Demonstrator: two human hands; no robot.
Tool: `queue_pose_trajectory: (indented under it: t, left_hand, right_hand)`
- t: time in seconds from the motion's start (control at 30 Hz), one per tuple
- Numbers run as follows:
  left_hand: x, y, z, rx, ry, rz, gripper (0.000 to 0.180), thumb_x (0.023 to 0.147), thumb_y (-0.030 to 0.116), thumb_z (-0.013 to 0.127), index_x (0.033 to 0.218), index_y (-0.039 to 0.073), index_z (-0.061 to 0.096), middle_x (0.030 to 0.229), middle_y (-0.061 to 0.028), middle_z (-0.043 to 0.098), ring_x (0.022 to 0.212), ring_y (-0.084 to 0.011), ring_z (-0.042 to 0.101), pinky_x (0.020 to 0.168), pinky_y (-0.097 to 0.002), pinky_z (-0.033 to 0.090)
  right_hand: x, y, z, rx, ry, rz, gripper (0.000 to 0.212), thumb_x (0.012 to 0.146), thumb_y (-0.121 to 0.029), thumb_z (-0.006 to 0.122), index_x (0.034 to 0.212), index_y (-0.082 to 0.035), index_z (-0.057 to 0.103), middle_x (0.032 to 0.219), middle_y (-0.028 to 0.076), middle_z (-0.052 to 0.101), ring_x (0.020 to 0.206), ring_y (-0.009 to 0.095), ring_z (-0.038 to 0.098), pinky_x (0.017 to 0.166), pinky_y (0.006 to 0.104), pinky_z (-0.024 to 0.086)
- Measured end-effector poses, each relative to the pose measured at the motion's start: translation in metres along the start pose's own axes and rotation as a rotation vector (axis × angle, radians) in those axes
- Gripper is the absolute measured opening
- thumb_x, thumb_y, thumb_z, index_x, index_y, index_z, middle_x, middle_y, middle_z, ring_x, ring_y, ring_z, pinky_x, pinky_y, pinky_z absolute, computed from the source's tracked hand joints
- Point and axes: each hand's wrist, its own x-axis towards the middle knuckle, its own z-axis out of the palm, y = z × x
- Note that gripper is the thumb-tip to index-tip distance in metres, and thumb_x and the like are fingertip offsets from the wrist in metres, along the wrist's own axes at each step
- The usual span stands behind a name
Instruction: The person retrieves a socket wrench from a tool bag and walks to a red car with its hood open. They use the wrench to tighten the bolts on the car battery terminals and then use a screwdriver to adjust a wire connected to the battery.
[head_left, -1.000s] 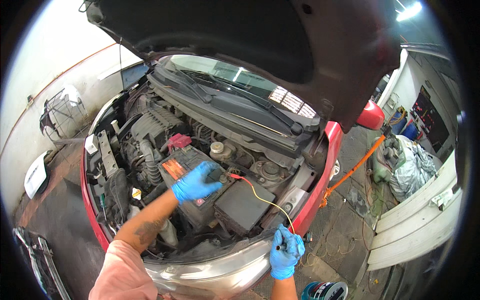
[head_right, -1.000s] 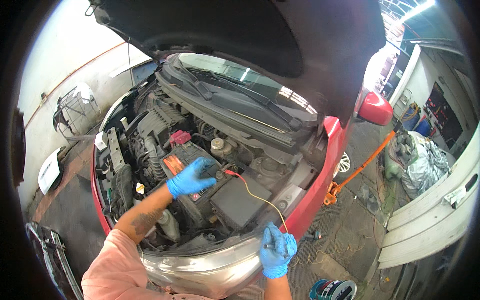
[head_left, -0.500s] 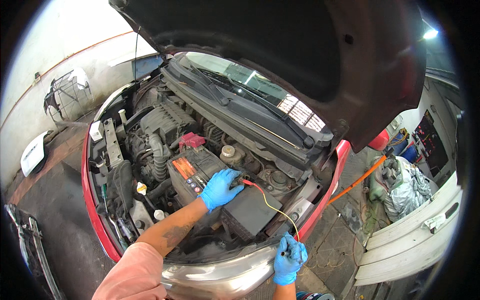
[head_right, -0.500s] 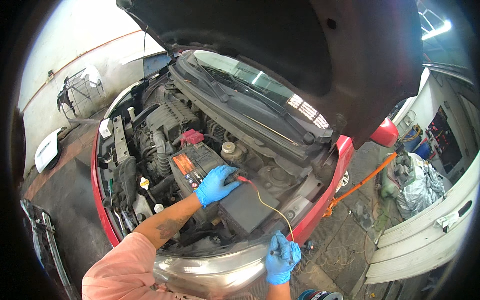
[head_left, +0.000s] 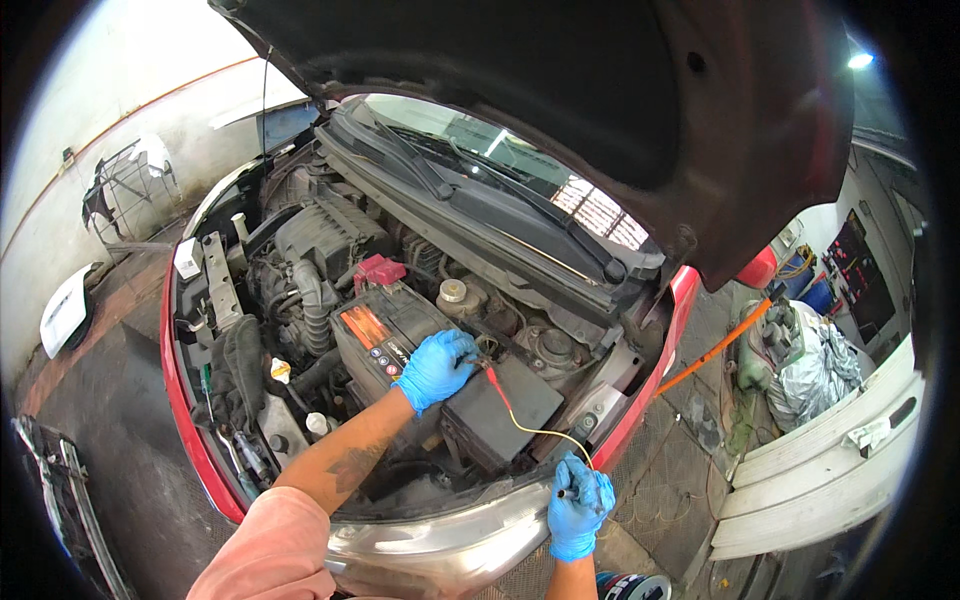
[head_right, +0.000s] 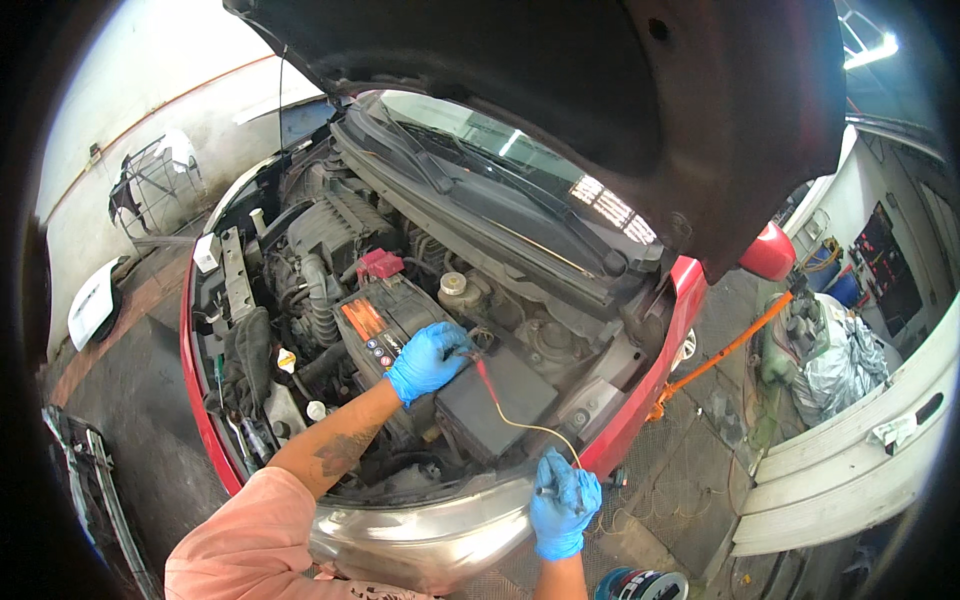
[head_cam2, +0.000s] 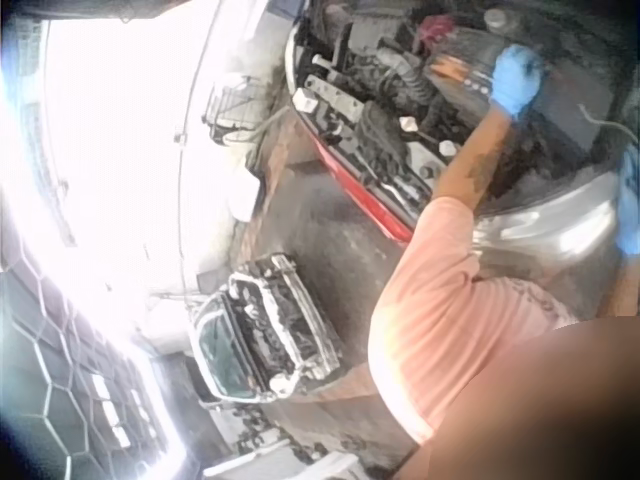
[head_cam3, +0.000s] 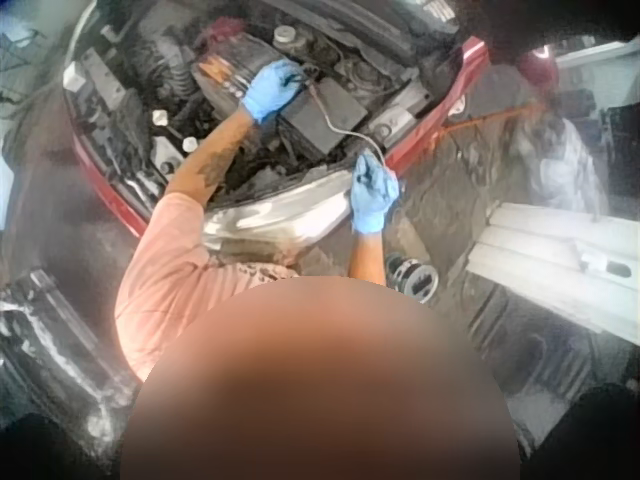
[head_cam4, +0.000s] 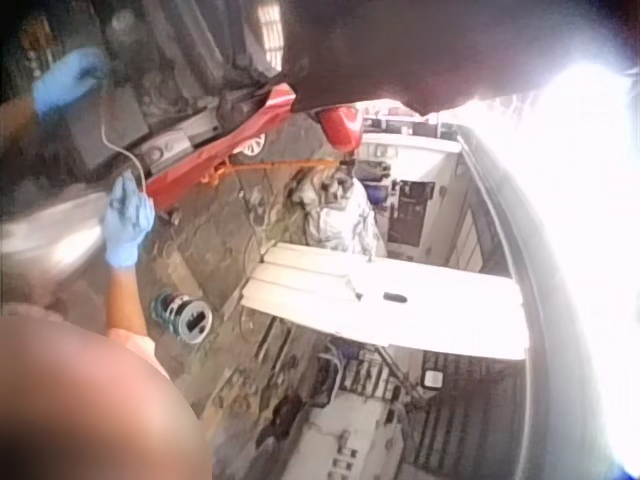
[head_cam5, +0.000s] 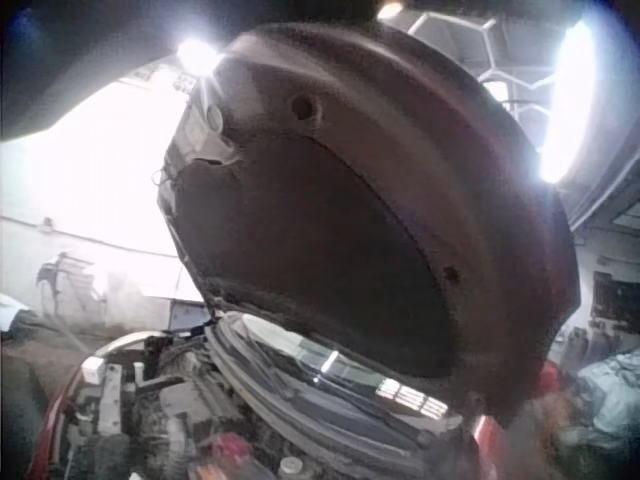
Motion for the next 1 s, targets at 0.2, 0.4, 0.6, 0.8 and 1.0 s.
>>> queue_pose_trajectory:
  t: [0.2, 0.4, 0.6, 0.8, 1.0]
  left_hand:
    - [0.002, 0.007, 0.006, -0.068, 0.003, 0.0, 0.027, 0.08, 0.005, 0.06, 0.105, 0.0, 0.067, 0.099, -0.02, 0.066, 0.093, -0.0387, 0.064, 0.084, -0.0437, 0.053]
    - [-0.002, -0.032, 0.003, -0.566, 0.161, -0.428, 0.021, 0.089, -0.003, 0.051, 0.097, 0.0, 0.07, 0.089, -0.0066, 0.07, 0.082, -0.0163, 0.064, 0.076, -0.0302, 0.052]
    - [0.004, -0.015, 0.004, -0.536, 0.029, -0.51, 0.01, 0.095, 0.007, 0.063, 0.097, -0.001, 0.069, 0.089, -0.0026, 0.068, 0.08, -0.0089, 0.059, 0.073, -0.0252, 0.049]
    - [0.0, -0.021, -0.008, -0.234, -0.156, -0.239, 0.016, 0.089, 0.007, 0.068, 0.102, -0.003, 0.067, 0.097, -0.0135, 0.07, 0.086, -0.0238, 0.065, 0.079, -0.0349, 0.052]
    - [-0.036, -0.017, -0.04, 0.345, -0.269, 0.059, 0.054, 0.094, 0.032, 0.06, 0.135, -0.002, 0.057, 0.144, -0.0254, 0.051, 0.134, -0.0419, 0.047, 0.113, -0.0544, 0.034]
  right_hand:
    - [-0.002, 0.005, -0.003, -0.02, 0.024, -0.021, 0.022, 0.076, -0.01, 0.081, 0.096, -0.015, 0.074, 0.068, 0.002, 0.064, 0.058, 0.021, 0.06, 0.057, 0.0355, 0.046]
    - [0.003, 0.003, -0.001, -0.037, 0.086, -0.078, 0.028, 0.073, -0.014, 0.083, 0.099, -0.014, 0.075, 0.067, -0.002, 0.061, 0.056, 0.018, 0.057, 0.055, 0.0325, 0.045]
    - [0.007, 0.005, -0.01, -0.026, 0.032, -0.073, 0.024, 0.075, -0.013, 0.081, 0.098, -0.013, 0.075, 0.06, -0.001, 0.055, 0.052, 0.018, 0.055, 0.052, 0.0332, 0.042]
    - [0.004, 0.003, -0.017, -0.084, -0.081, -0.145, 0.032, 0.082, -0.019, 0.074, 0.113, -0.013, 0.072, 0.065, -0.001, 0.051, 0.059, 0.015, 0.054, 0.054, 0.0323, 0.04]
    - [0.012, 0.001, -0.003, -0.067, -0.065, -0.246, 0.031, 0.075, -0.014, 0.078, 0.105, -0.016, 0.074, 0.058, -0.005, 0.041, 0.053, 0.013, 0.049, 0.051, 0.0321, 0.038]
